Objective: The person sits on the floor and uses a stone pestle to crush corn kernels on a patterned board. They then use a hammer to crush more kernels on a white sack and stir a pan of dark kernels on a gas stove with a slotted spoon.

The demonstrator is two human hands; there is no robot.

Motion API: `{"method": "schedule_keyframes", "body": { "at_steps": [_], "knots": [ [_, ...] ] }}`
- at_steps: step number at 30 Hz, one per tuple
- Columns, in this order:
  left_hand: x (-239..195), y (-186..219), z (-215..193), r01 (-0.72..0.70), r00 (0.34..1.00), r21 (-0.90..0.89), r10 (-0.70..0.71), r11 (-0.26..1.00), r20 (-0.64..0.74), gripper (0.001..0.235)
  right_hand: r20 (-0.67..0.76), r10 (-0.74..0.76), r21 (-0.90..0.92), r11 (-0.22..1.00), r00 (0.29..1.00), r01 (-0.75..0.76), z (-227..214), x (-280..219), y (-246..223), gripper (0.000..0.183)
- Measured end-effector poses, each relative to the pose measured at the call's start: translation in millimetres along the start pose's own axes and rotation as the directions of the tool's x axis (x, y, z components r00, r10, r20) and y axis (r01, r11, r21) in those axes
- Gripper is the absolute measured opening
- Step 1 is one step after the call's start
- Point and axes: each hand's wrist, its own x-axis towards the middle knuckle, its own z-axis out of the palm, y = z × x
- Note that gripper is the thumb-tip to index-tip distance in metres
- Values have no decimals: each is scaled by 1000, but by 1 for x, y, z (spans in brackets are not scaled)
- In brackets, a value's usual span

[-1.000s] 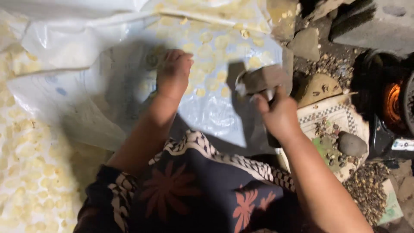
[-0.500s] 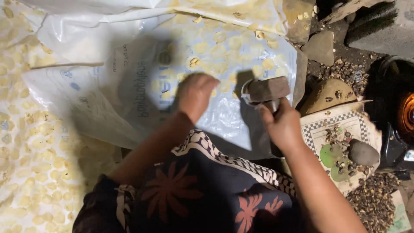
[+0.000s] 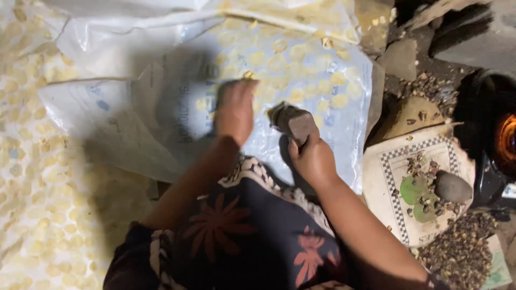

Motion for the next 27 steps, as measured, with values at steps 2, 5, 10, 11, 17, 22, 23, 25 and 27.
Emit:
{"method": "schedule_keyframes", "body": {
  "at_steps": [2,5,10,11,17,22,23,25,27],
  "knots": [
    [27,-29,-1,-43,999,-64,41,997,-36,36,23,28,-33,999,999,-27,1,9,2,44],
    [26,-54,14,-68,997,-164,62,984,-42,35,127,107,9,994,986,-109,-33,20,-14,46],
    [24,-59,24,16,1000,-233,-17,972,2,22,48,96,49,994,994,-99,-67,27,-19,46],
    [23,-61,27,45,999,-243,-42,969,15,24,-3,128,43,991,992,-128,-64,24,-16,44],
    [28,-53,48,54,999,-233,-51,971,19,29,31,126,-40,991,992,-125,18,22,4,43],
    [31,-49,19,5,999,-330,6,944,32,15,152,80,69,993,985,-91,-33,36,-7,46],
    [29,-48,11,28,998,-330,-8,943,60,12,140,119,120,983,983,-136,-43,30,-7,43],
    [26,-52,11,36,996,-340,-5,940,92,9,119,174,174,966,978,-193,-48,15,12,40],
    [14,-68,22,31,996,-340,0,940,90,4,22,200,216,956,979,-200,-33,-5,48,38]
  ]
}}
